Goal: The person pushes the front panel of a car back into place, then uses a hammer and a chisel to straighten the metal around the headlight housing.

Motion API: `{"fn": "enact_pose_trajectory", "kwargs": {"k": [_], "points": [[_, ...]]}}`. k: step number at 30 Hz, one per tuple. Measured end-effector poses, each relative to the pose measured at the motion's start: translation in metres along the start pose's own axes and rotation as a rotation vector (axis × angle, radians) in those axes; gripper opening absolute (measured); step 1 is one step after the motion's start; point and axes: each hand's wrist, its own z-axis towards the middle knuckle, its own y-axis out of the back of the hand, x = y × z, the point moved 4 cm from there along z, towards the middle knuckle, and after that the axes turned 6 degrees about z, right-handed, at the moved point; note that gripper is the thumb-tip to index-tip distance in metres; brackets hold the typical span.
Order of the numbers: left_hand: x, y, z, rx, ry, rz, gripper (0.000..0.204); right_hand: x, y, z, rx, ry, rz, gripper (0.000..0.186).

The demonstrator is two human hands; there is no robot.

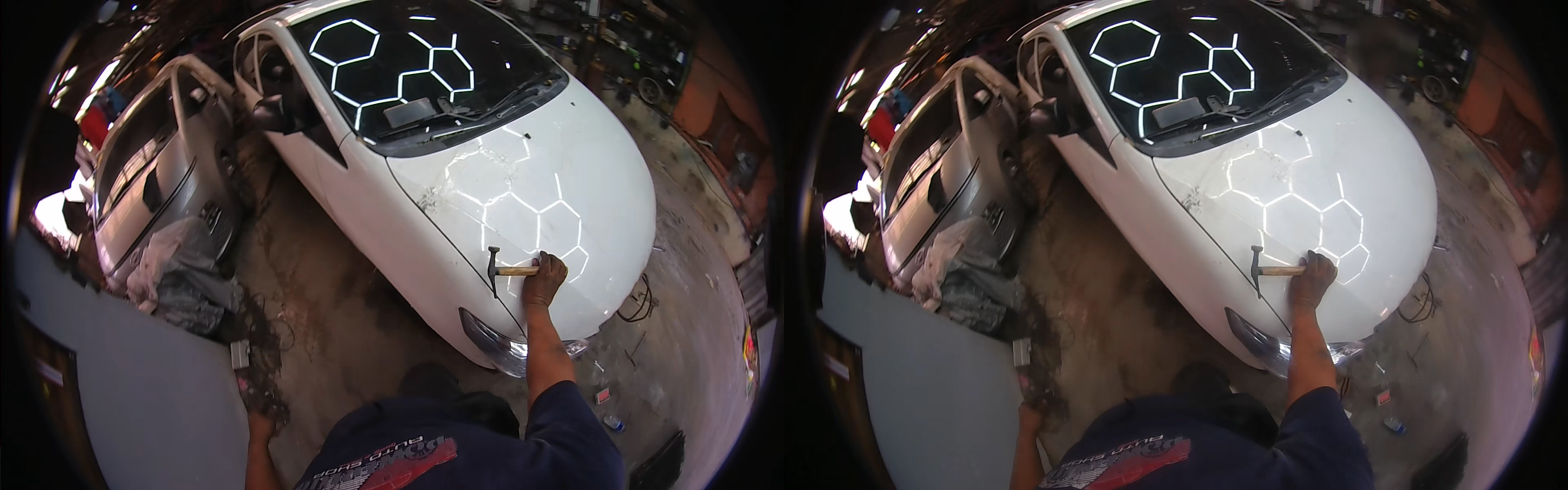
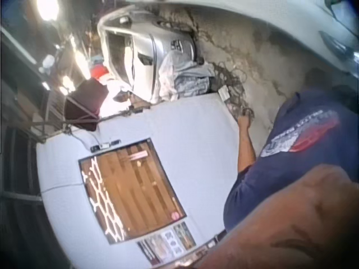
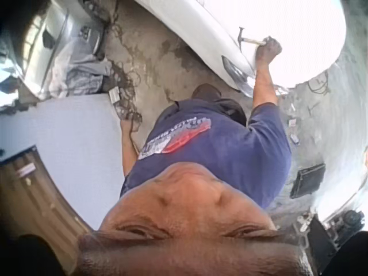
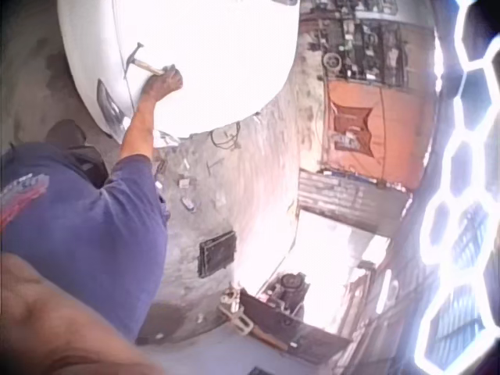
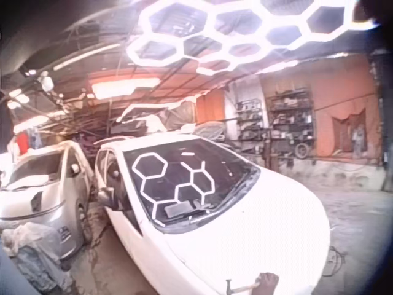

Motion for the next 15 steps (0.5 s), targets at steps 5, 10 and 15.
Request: {"fn": "enact_pose_trajectory", "kwargs": {"k": [5, 10, 15], "points": [[-0.121, 0.029, 0.131, -0.033, -0.415, 0.117, 0.039, 0.017, -0.014, -0.009, -0.082, -0.108, -0.039, 0.026], [-0.319, -0.004, 0.217, 0.095, -0.655, 0.029, 0.039, 0.018, -0.012, -0.014, -0.149, -0.099, -0.060, 0.031], [-0.520, -0.033, 0.281, 0.034, -1.348, -0.011, 0.035, 0.025, -0.006, -0.010, -0.137, -0.139, -0.124, 0.034]]}}
